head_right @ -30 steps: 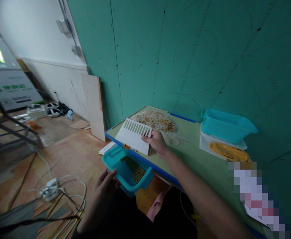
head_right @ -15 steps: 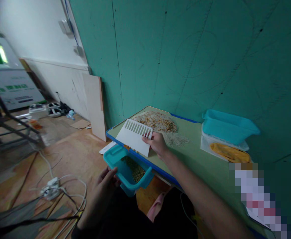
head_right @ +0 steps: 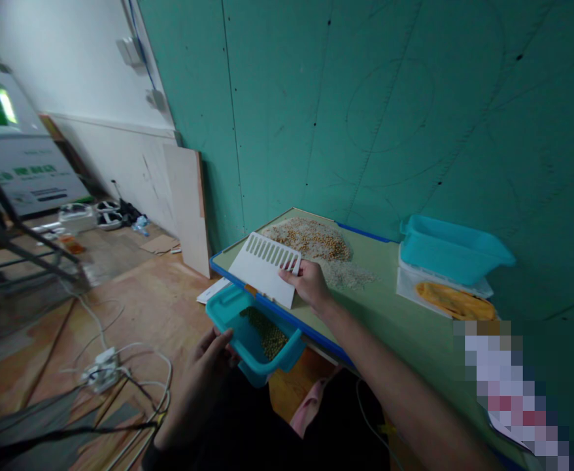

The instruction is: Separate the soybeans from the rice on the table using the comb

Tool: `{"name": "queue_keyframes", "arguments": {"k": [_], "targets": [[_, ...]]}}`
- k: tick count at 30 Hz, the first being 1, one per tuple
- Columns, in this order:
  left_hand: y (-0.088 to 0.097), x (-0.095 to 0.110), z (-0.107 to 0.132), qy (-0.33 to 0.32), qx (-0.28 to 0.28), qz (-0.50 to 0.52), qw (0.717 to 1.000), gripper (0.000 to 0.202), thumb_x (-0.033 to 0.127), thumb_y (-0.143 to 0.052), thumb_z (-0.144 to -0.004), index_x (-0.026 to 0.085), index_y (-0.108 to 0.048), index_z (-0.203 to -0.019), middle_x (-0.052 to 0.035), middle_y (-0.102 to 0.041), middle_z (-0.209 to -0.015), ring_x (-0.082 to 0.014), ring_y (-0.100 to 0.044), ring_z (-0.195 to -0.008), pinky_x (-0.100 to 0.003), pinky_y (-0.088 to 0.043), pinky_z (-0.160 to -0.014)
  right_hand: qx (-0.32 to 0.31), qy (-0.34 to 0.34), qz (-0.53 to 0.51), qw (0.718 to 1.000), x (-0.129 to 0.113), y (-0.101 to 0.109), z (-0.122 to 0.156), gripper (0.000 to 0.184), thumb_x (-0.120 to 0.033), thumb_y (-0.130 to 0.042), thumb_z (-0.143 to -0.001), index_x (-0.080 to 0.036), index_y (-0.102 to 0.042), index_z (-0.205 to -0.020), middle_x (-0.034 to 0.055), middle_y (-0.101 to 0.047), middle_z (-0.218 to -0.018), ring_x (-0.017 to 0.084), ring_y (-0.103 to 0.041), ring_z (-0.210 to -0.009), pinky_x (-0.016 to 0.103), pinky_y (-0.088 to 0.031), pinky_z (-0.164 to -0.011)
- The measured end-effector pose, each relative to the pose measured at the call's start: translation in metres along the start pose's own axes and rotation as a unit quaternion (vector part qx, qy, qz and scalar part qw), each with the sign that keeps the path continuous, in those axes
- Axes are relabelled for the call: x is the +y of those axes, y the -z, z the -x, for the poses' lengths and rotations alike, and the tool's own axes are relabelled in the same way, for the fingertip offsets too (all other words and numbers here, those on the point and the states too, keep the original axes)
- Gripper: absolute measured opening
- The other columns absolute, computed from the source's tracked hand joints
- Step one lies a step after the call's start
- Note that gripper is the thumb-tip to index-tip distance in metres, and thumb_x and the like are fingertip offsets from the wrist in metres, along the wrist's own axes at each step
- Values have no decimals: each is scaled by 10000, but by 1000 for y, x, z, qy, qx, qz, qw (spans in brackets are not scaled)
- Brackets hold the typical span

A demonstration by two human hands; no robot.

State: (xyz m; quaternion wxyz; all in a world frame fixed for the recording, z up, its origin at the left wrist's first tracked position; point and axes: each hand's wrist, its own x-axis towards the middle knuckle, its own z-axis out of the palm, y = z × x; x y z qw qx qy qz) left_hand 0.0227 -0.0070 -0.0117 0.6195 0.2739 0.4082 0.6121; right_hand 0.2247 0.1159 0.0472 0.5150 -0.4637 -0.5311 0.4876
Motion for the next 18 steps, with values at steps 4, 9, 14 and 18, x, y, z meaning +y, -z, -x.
{"name": "queue_keyframes", "arguments": {"k": [4,9,14,18], "targets": [[0,0,0,-1,-2,4,1000,293,394,-817,-720,168,-631,-725,26,-598,-590,-106,-546,-525,-222,-451,-525,12,19,9,1000,2,2,-2,355,-391,-853,-584,-159,-749,-832,88,-770,-836,230,-704,-748,365,-552,-703],[1,0,-1,1,-3,1,1000,283,396,-806,-737,168,-640,-751,26,-603,-599,-106,-545,-530,-221,-449,-529,4,17,12,1000,2,1,-1,334,-371,-843,-599,-158,-750,-839,87,-773,-849,220,-702,-737,347,-547,-680],[3,-3,-2,-6,-10,-6,1000,273,393,-788,-763,173,-627,-742,26,-595,-598,-109,-542,-528,-224,-436,-524,0,8,16,1000,-1,0,1,345,-381,-841,-603,-163,-748,-854,83,-770,-842,220,-701,-732,349,-550,-667],[3,-3,-2,-8,-11,-9,1000,269,396,-781,-771,177,-627,-736,23,-588,-600,-114,-538,-532,-229,-430,-522,-8,8,13,1000,-2,-1,2,319,-371,-836,-618,-175,-750,-855,78,-770,-850,221,-701,-745,357,-556,-687]]}}
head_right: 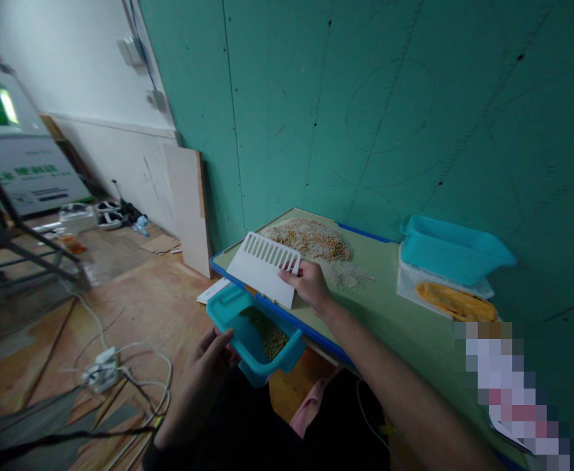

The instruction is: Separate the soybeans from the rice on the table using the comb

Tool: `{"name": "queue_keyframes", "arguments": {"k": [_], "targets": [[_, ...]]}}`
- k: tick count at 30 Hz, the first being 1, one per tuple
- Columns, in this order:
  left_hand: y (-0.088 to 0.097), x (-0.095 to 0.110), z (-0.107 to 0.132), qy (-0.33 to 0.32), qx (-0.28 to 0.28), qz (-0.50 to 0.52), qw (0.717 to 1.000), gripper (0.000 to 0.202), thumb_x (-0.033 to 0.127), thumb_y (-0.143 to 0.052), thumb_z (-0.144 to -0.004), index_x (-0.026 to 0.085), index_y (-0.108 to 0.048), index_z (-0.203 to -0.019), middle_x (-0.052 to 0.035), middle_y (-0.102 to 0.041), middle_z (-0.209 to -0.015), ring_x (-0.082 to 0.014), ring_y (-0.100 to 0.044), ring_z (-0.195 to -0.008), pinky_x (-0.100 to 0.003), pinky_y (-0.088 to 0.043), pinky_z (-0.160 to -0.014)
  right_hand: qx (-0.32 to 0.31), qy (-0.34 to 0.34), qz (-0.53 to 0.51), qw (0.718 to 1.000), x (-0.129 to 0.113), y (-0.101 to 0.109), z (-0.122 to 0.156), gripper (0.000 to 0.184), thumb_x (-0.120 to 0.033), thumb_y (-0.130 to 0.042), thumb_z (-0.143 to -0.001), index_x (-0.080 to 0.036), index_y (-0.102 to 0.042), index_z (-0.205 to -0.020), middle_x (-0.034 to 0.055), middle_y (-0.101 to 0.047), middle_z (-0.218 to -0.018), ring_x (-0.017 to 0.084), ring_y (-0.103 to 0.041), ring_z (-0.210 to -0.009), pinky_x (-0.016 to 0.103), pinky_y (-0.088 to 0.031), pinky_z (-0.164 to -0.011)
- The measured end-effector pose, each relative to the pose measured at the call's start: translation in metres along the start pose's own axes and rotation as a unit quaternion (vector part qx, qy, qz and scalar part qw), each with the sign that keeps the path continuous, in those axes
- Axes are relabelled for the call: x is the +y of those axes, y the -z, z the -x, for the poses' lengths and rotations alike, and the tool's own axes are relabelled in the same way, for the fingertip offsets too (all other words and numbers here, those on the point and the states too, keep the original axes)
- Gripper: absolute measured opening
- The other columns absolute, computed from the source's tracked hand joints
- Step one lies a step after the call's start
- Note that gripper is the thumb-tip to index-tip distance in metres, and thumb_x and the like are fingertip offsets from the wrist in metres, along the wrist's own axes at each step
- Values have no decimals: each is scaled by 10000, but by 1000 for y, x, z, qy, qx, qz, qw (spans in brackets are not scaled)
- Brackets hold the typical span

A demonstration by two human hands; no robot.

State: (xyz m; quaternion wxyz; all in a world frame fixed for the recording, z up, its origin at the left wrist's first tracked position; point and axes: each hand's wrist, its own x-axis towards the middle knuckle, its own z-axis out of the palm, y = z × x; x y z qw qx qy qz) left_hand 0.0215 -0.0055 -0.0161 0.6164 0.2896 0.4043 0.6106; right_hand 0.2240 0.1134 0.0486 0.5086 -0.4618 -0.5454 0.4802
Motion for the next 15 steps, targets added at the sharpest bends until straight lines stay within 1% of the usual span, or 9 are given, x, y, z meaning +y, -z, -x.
{"name": "queue_keyframes", "arguments": {"k": [4,8,15], "targets": [[-1,1,0,6,8,7,1000,272,395,-798,-752,183,-629,-729,28,-579,-599,-110,-532,-538,-222,-435,-527,-11,0,-3,1000,0,-2,1,326,-371,-838,-617,-171,-752,-860,79,-773,-860,221,-705,-757,360,-554,-710],[-1,2,1,5,10,7,1000,285,399,-807,-738,180,-627,-710,23,-586,-592,-110,-534,-537,-221,-437,-526,-16,14,5,1000,0,-3,2,340,-388,-832,-629,-168,-750,-875,88,-776,-891,223,-710,-771,365,-552,-721],[-4,5,2,1,9,0,1000,301,395,-808,-728,167,-616,-693,22,-580,-570,-106,-524,-521,-223,-426,-519,-8,32,23,999,3,-4,0,335,-404,-823,-636,-176,-740,-866,88,-777,-889,238,-718,-778,376,-558,-713]]}}
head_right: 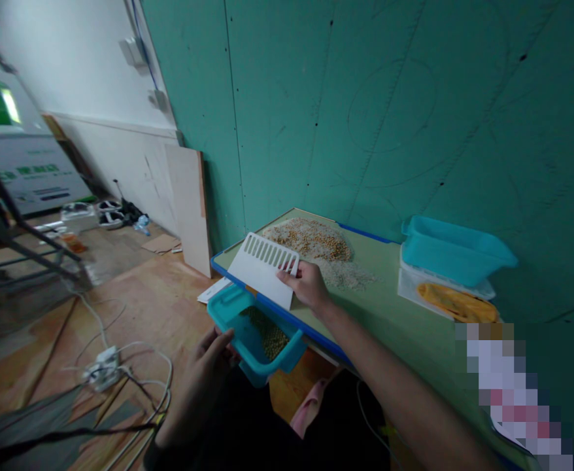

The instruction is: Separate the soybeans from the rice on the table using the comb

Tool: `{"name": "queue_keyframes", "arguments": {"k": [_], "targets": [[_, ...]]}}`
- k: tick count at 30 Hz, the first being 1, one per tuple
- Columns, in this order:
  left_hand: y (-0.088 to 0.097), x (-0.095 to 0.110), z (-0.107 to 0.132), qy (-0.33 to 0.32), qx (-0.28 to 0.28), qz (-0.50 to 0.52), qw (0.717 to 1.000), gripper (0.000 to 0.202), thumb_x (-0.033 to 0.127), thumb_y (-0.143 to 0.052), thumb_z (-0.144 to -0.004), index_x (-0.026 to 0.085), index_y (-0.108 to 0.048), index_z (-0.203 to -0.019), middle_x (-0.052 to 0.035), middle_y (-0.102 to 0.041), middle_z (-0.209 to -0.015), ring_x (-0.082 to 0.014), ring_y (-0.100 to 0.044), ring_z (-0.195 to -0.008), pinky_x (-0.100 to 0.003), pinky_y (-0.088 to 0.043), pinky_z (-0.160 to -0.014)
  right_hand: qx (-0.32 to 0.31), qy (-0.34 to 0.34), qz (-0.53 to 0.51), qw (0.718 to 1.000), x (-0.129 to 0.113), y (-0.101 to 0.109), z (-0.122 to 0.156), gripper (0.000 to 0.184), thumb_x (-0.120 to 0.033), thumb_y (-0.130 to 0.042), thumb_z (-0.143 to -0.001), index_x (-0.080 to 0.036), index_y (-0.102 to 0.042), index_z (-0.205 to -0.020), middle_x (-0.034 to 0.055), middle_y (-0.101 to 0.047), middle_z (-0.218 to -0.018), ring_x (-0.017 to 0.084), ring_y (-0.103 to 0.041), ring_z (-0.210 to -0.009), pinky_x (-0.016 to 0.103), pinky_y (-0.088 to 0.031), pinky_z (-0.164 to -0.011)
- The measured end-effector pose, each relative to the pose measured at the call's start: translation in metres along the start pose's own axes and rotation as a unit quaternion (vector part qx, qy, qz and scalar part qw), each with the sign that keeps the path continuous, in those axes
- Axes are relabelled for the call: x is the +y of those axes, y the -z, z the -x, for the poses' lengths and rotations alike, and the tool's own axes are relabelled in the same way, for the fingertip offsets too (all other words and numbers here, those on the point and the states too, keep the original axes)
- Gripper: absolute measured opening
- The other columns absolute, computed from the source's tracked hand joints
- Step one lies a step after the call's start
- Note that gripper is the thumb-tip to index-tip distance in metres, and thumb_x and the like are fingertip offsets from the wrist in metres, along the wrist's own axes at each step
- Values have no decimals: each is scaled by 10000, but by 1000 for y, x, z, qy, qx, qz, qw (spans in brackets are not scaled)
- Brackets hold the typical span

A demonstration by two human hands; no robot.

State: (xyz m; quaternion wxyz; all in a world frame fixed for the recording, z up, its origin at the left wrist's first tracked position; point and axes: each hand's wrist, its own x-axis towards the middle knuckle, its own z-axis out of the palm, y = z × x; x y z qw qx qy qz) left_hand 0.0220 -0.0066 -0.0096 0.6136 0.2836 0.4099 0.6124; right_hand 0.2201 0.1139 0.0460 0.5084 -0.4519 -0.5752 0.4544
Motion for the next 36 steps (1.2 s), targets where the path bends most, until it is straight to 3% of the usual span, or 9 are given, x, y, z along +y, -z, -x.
{"name": "queue_keyframes", "arguments": {"k": [10,17,24,30,36], "targets": [[3,-3,0,5,-10,-5,1000,289,393,-784,-760,174,-601,-711,36,-566,-586,-101,-518,-537,-220,-415,-526,11,73,96,993,-3,-2,2,324,-433,-764,-692,-160,-716,-858,116,-773,-880,264,-732,-803,368,-573,-702],[5,-5,1,16,-8,-4,1000,314,414,-808,-726,182,-599,-691,35,-576,-542,-103,-522,-504,-220,-411,-510,36,75,135,987,2,14,-9,281,-387,-741,-707,-167,-730,-881,104,-773,-868,278,-728,-806,371,-569,-684],[10,-12,1,28,-11,4,1000,319,416,-823,-708,177,-612,-713,23,-602,-558,-106,-531,-497,-224,-422,-507,89,18,45,995,-8,41,-26,397,-449,-823,-578,-154,-711,-818,84,-753,-775,251,-704,-724,354,-549,-654],[14,-26,4,29,-17,18,999,321,417,-833,-702,175,-624,-723,33,-593,-554,-107,-537,-504,-222,-433,-507,132,26,29,990,3,54,-38,441,-457,-842,-512,-159,-688,-798,80,-743,-777,241,-693,-727,330,-530,-632],[13,-28,6,39,-25,18,999,316,405,-842,-697,172,-631,-736,40,-582,-567,-104,-538,-516,-221,-441,-513,154,20,39,987,11,62,-47,418,-455,-786,-567,-165,-696,-855,86,-747,-827,236,-685,-723,331,-527,-620]]}}
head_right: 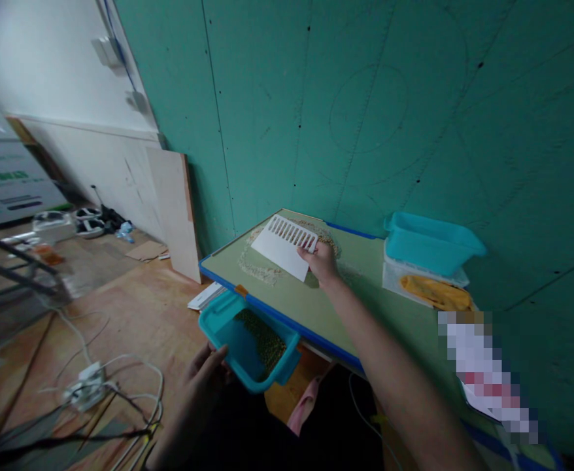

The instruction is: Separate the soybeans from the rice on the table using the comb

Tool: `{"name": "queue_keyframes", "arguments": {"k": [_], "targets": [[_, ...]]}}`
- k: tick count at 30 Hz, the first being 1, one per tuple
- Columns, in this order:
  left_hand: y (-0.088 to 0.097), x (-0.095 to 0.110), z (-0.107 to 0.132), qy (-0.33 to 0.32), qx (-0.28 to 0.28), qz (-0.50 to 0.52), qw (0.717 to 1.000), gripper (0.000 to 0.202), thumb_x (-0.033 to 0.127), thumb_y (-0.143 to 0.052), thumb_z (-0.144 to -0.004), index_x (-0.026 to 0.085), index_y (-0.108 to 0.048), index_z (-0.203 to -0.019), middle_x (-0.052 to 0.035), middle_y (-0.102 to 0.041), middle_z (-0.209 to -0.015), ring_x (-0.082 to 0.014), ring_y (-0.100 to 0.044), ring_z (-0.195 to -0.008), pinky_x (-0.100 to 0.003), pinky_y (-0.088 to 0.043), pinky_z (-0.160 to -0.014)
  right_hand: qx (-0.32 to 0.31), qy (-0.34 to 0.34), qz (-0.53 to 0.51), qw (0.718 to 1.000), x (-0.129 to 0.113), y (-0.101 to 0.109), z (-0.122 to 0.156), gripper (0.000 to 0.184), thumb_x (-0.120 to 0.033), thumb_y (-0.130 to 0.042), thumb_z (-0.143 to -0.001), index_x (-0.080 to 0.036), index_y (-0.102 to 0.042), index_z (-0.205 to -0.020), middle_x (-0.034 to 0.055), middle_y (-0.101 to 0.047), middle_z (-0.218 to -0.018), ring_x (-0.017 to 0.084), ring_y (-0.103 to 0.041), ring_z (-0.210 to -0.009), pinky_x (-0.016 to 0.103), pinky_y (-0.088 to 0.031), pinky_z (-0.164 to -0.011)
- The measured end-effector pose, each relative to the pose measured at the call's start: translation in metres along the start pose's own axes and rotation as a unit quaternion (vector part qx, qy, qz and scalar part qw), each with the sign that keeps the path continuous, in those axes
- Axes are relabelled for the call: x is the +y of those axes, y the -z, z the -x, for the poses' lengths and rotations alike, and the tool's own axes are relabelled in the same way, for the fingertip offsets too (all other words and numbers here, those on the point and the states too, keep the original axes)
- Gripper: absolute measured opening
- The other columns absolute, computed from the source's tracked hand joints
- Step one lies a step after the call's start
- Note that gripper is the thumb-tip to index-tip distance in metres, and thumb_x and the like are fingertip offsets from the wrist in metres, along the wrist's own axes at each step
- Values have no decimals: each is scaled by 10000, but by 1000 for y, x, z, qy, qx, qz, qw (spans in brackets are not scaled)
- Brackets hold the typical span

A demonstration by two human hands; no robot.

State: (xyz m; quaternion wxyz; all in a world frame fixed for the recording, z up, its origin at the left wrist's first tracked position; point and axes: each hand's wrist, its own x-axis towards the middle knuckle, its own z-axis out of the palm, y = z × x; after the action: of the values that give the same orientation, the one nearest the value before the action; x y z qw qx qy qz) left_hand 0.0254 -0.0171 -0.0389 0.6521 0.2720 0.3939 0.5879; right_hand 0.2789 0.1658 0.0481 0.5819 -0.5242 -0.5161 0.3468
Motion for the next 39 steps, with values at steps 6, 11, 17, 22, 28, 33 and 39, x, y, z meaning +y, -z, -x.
{"name": "queue_keyframes", "arguments": {"k": [6,11,17,22,28,33,39], "targets": [[1,2,-1,2,6,-16,1000,333,428,-845,-685,173,-631,-710,33,-586,-561,-104,-541,-513,-216,-441,-512,4,5,21,1000,6,5,-5,422,-438,-809,-515,-155,-698,-808,91,-744,-824,224,-671,-717,319,-505,-631],[0,2,-1,6,18,-3,1000,352,427,-870,-641,172,-637,-708,35,-582,-559,-103,-539,-512,-214,-444,-510,-19,-23,10,1000,11,1,-3,443,-459,-832,-494,-146,-695,-777,74,-732,-752,217,-666,-683,315,-512,-607],[2,1,-1,-8,7,-11,1000,306,405,-827,-719,170,-632,-729,34,-578,-579,-102,-531,-523,-218,-436,-523,-45,-57,-31,997,5,-4,4,453,-432,-864,-472,-148,-699,-785,48,-730,-712,199,-661,-656,303,-517,-601],[3,1,-1,-1,8,-6,1000,300,397,-829,-721,174,-629,-737,36,-572,-593,-108,-534,-545,-226,-446,-543,-61,-79,-65,993,-4,-8,13,443,-379,-898,-430,-153,-711,-762,43,-742,-713,189,-658,-622,298,-525,-589],[1,4,2,-3,6,-9,1000,321,414,-836,-706,169,-633,-748,32,-569,-592,-111,-536,-550,-231,-448,-549,-72,-96,-81,989,-11,-11,20,426,-364,-891,-450,-154,-723,-781,57,-759,-767,191,-672,-643,297,-532,-597],[2,2,1,-8,6,-18,1000,303,416,-808,-740,170,-635,-766,31,-576,-611,-108,-535,-553,-227,-444,-542,-79,-94,-78,989,-11,-12,21,446,-354,-890,-456,-155,-721,-818,54,-755,-788,194,-672,-671,310,-530,-624],[4,0,-2,-11,1,-6,1000,303,410,-818,-729,170,-634,-745,30,-577,-585,-108,-531,-522,-225,-427,-518,-98,-91,-82,988,-12,-14,23,465,-360,-888,-463,-150,-719,-841,61,-755,-806,200,-678,-706,329,-538,-665]]}}
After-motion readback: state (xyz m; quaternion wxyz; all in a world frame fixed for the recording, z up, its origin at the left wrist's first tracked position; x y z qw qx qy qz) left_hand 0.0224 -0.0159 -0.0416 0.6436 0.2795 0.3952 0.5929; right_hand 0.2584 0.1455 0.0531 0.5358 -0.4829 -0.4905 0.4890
